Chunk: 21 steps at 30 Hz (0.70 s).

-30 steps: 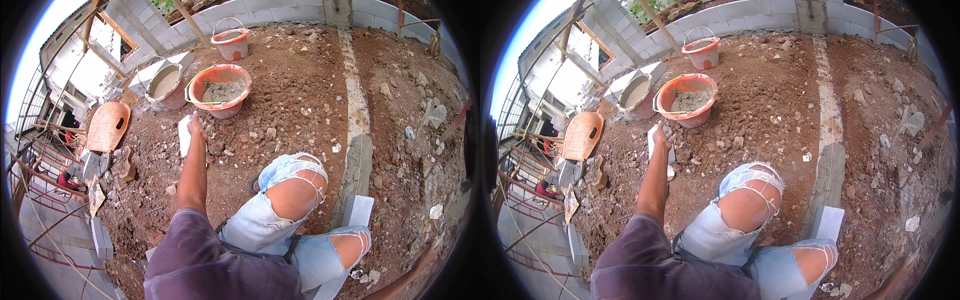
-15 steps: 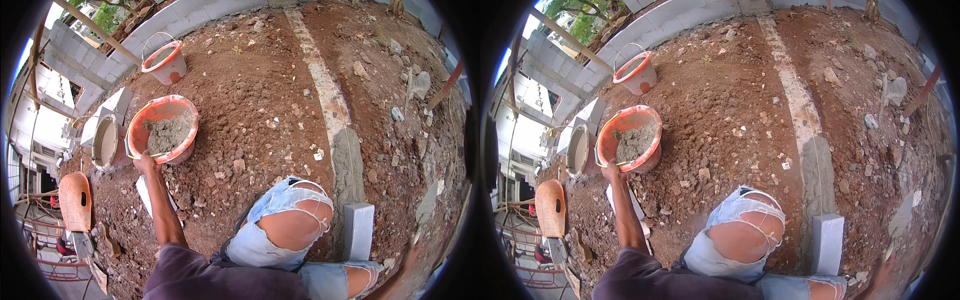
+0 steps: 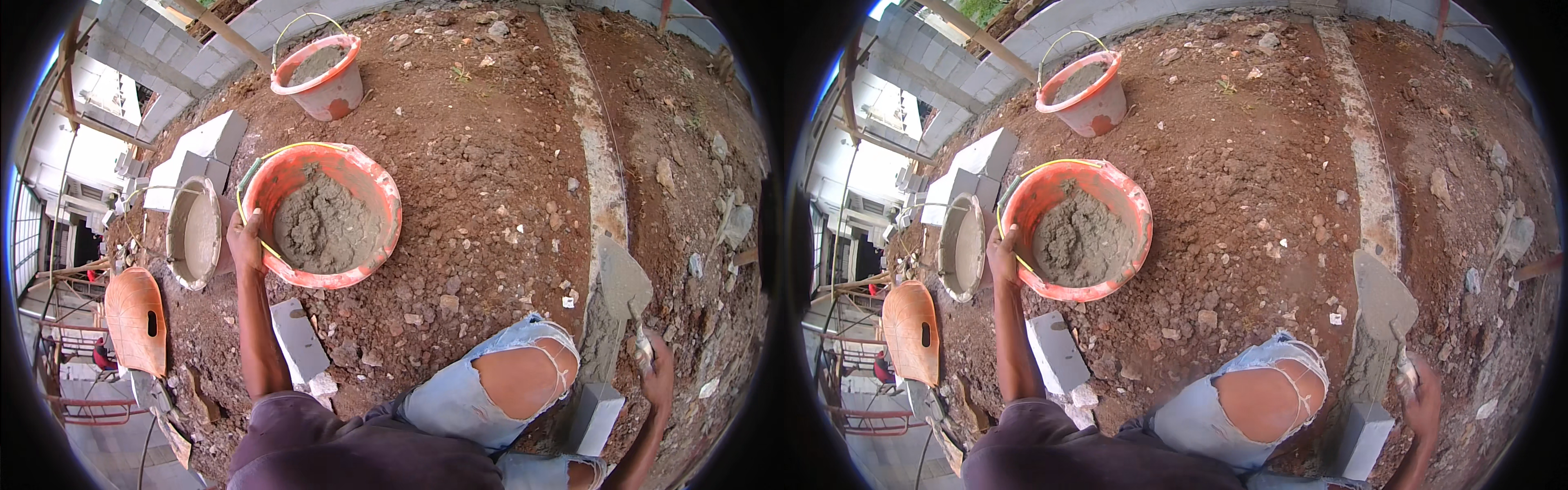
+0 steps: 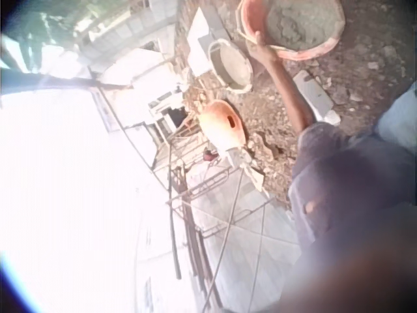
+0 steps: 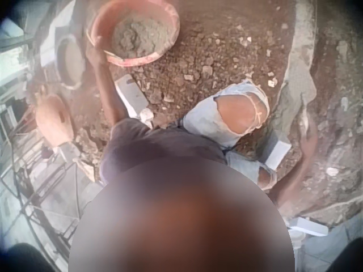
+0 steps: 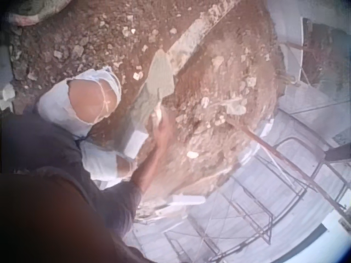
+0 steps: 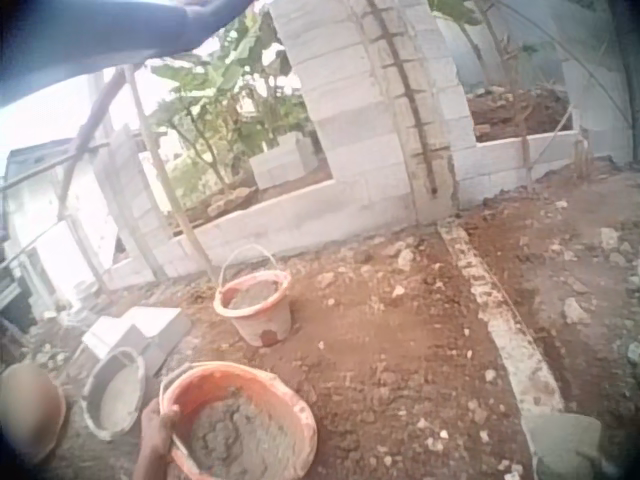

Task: The person scoops cement from a bucket with a trowel and spreads it onto a white rectangular tile. They then place the tile onto a prepared bed of cement, tap it into position with a hammer, and continue to apply and smooth cement along the edges of the laid tiles.

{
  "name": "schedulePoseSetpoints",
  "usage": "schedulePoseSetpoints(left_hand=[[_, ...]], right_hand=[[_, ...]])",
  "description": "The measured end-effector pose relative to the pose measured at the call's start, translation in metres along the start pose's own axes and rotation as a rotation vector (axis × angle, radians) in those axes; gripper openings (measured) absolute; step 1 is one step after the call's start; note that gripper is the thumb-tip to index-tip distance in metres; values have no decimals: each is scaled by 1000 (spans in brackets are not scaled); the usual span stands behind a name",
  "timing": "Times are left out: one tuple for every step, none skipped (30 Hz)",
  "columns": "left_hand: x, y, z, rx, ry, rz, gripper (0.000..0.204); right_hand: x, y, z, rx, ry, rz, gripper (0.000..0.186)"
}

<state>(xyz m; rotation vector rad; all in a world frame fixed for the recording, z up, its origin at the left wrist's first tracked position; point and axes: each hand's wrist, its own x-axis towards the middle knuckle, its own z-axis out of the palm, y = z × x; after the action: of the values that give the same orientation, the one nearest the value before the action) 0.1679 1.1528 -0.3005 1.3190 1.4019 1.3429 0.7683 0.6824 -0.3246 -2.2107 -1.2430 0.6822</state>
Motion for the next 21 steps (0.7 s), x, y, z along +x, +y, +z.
schedulePoseSetpoints(left_hand=[[-9,-8,-11,44,-4,1,24],[-21,-9,-12,34,11,-9,26],[-29,-14,-19,52,30,7,27],[-37,-18,-23,67,43,13,28],[-43,-21,-28,82,55,18,28],[-47,-22,-36,94,82,6,29],[-50,-26,-42,96,110,-6,29],[-51,-29,-44,93,135,-16,29],[-50,-29,-43,88,144,-6,30],[-53,-30,-45,92,161,-4,31],[-55,-32,-45,92,174,-2,31],[-58,-32,-46,49,184,-8,34],[-61,-32,-45,38,192,-12,35],[-61,-28,-42,19,202,-8,36],[-60,-28,-39,1,213,-4,37],[-59,-30,-37,46,214,-10,39],[-58,-23,-32,130,202,50,40],[-68,-14,-23,84,212,56,41],[-75,-7,-11,32,217,63,42],[-86,-2,-4,49,221,94,43],[-96,0,5,52,218,121,44]], right_hand=[[31,-26,-4,-64,-84,-56,49],[61,-55,-4,-165,-107,-123,48],[94,-80,-2,-192,-126,-210,46],[125,-106,-1,-223,-143,-294,45],[154,-135,0,-290,-144,-372,44],[180,-165,6,-349,-150,-452,43],[201,-200,12,-409,-146,-496,41],[216,-233,18,-470,-136,-538,39],[230,-261,23,-473,-158,-584,40],[242,-286,33,-472,-192,-633,41],[247,-306,43,-474,-224,-678,42],[248,-318,53,-453,-228,-738,41],[250,-329,66,-432,-232,-806,41],[251,-339,74,-415,-229,-879,40],[251,-346,82,-443,-259,-894,37],[251,-351,91,-473,-292,-912,33],[251,-357,100,-494,-327,-925,30],[253,-364,109,-586,-353,-950,39],[256,-377,115,-628,-346,-1033,36],[257,-393,121,-668,-341,-1113,33],[257,-411,128,-721,-334,-1184,30]])
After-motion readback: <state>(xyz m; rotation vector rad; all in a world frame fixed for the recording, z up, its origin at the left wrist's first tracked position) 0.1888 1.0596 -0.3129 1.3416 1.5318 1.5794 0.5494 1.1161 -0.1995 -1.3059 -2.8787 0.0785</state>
